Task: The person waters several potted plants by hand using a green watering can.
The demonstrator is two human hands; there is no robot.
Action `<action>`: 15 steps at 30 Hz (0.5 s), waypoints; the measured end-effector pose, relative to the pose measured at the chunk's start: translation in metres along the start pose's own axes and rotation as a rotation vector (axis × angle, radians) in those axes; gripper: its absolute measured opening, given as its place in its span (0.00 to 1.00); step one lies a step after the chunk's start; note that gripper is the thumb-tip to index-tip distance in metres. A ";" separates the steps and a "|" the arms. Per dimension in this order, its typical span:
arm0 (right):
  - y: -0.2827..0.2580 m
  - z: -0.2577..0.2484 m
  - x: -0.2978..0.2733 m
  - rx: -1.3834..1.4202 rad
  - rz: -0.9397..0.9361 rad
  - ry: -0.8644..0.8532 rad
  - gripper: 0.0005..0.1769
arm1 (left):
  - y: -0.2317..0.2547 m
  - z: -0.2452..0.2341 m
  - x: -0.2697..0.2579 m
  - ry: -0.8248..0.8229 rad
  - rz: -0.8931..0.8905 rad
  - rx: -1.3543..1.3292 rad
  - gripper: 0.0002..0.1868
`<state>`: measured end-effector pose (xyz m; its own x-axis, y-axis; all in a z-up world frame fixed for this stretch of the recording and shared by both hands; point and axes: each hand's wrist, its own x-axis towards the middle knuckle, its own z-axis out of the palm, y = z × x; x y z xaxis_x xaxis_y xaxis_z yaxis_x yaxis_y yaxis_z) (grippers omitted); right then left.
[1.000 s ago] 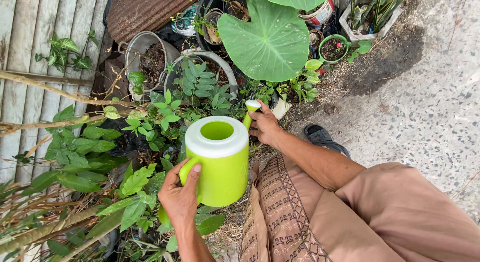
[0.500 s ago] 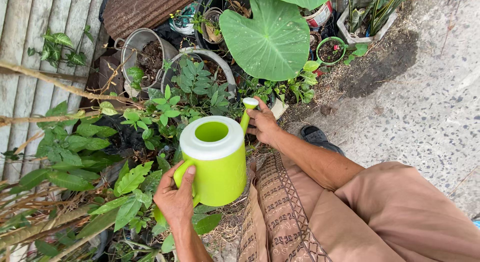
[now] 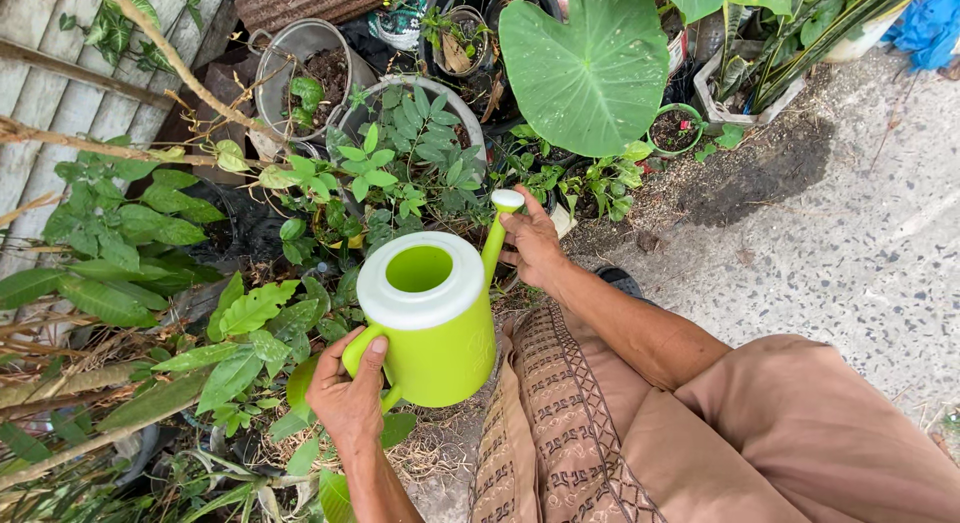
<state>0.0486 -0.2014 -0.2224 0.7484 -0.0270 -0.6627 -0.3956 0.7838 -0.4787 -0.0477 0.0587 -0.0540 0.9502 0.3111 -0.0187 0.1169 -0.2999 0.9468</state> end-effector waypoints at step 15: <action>0.001 -0.002 0.006 0.029 0.063 -0.006 0.38 | 0.025 0.008 -0.001 0.002 -0.066 0.128 0.20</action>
<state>0.0511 -0.2016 -0.2279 0.7260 0.0268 -0.6872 -0.4267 0.8013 -0.4194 -0.0433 0.0436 -0.0333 0.9387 0.3356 -0.0792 0.2152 -0.3907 0.8950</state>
